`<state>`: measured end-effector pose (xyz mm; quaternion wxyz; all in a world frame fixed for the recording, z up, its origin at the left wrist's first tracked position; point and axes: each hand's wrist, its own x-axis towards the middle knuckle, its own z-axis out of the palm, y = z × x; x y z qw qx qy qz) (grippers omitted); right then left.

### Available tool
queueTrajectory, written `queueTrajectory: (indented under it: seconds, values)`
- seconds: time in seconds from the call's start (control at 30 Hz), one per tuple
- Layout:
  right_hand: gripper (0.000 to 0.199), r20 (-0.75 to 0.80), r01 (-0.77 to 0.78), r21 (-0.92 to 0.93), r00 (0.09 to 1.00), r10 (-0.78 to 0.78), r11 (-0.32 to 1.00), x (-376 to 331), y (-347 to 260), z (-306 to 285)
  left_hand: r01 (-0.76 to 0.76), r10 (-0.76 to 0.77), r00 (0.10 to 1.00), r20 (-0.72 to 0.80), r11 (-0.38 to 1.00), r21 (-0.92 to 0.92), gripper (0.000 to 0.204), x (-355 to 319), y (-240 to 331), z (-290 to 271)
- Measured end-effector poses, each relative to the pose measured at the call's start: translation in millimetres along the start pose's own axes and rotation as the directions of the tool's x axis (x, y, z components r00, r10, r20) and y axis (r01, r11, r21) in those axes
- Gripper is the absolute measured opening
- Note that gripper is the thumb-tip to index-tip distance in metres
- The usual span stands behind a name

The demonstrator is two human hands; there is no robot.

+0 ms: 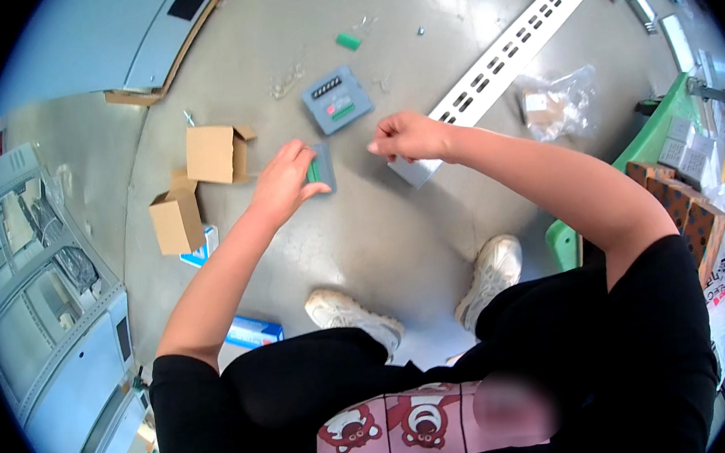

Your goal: The person uses a cordless drill to fasten components inside an electrical cabinet, then moves to the floor to unpack boxes and handle small electrical parts and plastic bags.

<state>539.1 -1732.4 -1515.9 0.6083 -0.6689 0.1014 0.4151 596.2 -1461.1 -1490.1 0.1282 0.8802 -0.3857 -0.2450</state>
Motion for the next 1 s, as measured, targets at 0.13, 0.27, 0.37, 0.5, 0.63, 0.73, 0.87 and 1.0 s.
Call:
queueTrajectory:
  seconds: [0.13,0.27,0.37,0.5,0.63,0.73,0.87,1.0]
  values:
    - [0.013,-0.113,0.015,-0.068,0.993,-0.023,0.998,-33.2,9.1,-41.9,-0.04,0.038,0.982,-0.186,0.999,-0.01,0.077,40.9,4.4,-15.4]
    - [0.02,-0.213,-0.097,0.009,0.972,0.097,0.995,-31.6,25.0,-62.9,0.043,-0.012,0.977,-0.212,0.988,0.146,0.109,93.8,14.8,5.8]
    - [0.025,-0.204,-0.01,0.045,0.979,0.019,0.999,-14.5,32.9,-64.6,0.18,-0.18,0.984,-0.016,0.971,0.155,0.108,115.8,28.5,2.1]
    - [0.016,-0.2,0.034,0.065,0.98,-0.021,0.997,0.1,29.3,-64.8,0.145,-0.175,0.976,-0.134,0.967,-0.208,0.105,115.2,17.6,8.2]
    - [0.013,-0.236,0.009,0.048,0.972,0.002,0.999,11.7,29.3,-69.1,0.356,-0.209,0.929,0.305,0.278,-0.892,0.085,114.1,12.7,0.5]
    - [0.02,-0.25,0.089,0.171,0.967,-0.045,0.981,19.0,9.9,-54.3,0.358,-0.076,0.91,0.408,-0.354,-0.864,0.062,102.6,4.7,13.2]
    - [0.029,-0.18,0.069,0.286,0.983,-0.017,0.956,27.1,0.7,-51.2,0.258,-0.068,0.931,0.358,-0.571,-0.78,0.063,102.1,11.3,10.4]
    - [0.04,-0.18,0.117,0.197,0.98,-0.081,0.974,39.0,-8.2,-59.4,0.234,-0.024,0.944,0.33,-0.655,-0.718,0.065,94.3,3.3,2.8]
